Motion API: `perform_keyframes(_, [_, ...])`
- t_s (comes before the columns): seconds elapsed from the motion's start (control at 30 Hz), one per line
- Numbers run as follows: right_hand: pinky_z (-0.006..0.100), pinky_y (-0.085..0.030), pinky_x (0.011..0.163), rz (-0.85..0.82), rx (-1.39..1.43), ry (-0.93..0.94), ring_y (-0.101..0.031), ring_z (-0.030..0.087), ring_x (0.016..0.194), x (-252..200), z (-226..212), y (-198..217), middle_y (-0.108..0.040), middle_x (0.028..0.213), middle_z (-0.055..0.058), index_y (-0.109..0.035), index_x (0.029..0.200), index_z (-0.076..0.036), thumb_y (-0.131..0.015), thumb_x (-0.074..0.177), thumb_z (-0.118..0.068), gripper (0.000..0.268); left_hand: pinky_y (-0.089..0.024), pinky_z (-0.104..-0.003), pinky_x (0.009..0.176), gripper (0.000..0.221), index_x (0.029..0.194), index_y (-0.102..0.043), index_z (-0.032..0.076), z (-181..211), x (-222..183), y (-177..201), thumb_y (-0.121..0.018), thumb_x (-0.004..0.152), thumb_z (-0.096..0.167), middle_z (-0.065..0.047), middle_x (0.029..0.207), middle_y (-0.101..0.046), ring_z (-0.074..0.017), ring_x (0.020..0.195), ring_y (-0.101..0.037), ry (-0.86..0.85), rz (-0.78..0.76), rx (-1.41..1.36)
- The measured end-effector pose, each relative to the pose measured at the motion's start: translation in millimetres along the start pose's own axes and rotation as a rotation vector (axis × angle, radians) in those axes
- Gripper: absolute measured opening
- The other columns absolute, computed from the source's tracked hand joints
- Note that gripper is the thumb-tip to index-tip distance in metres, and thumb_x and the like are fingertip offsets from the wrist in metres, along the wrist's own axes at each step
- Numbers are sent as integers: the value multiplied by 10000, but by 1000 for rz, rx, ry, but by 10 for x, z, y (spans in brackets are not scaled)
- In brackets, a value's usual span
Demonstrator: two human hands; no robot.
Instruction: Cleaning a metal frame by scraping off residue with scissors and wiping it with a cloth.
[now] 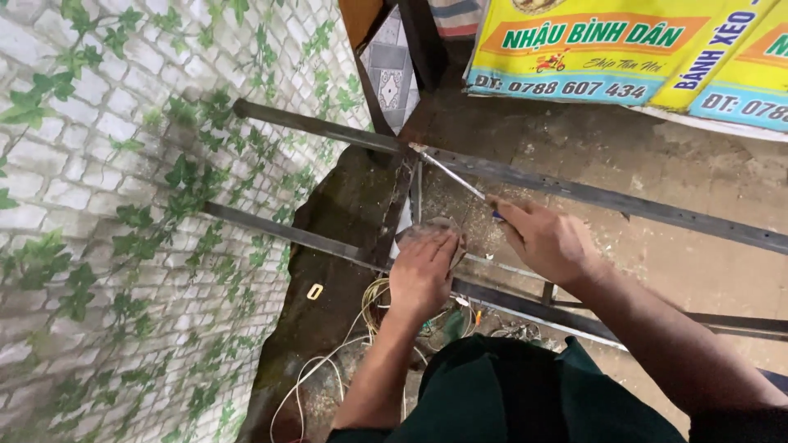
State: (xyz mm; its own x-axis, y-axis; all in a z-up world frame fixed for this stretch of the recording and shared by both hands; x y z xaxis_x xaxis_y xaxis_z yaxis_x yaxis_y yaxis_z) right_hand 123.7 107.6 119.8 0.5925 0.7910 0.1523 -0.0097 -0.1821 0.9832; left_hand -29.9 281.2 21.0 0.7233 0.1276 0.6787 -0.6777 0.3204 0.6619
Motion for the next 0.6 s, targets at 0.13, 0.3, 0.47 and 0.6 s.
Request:
perform_keyframes(0.13, [438,-605,586,14,-24,-32,-728,315,686,48,-44,-36,-657,871,2,-633,1350,-391,-541,998,-444,368,-568,-414,938,443,1227,-736,69,63,56,91,-688,800,178,-114,1126,-743,-300,1058,-731,20,-13,-24])
perform_keyframes(0.3, [391,-583,525,34,-122,1,-707,262,595,0,-38,108,-604,797,-25,-676,1263,-400,-556,987,-416,302,-559,-403,944,383,1206,-746,92,176,227,298,-669,844,189,-94,1120,-748,-285,1049,-735,60,-39,6])
perform_keyframes(0.47, [397,-553,484,-5,-176,-8,-674,277,558,51,-138,331,-577,772,-10,-657,1274,-428,-544,985,-376,315,-551,-395,958,394,1195,-749,110,168,172,264,-688,816,198,-72,1144,-749,-264,1063,-734,63,-75,31])
perform_keyframes(0.6, [380,-525,444,17,-298,36,-657,246,531,111,-243,484,-592,761,11,-664,1242,-393,-552,969,-284,314,-549,-391,953,439,1211,-744,122,213,201,334,-703,784,218,-61,1146,-748,-248,1062,-737,71,-109,80])
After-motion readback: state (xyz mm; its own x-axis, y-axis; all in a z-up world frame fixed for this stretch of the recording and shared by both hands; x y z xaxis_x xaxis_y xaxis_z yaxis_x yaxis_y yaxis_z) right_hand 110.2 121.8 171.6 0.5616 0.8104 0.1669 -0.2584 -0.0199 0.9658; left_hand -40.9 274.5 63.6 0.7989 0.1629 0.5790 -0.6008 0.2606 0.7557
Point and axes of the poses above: each hand's wrist, its own x-axis towards the middle knuckle, its own y-axis out of the back of the hand, z = x × y, the point moved 1 cm from there along x, towards the middle knuckle
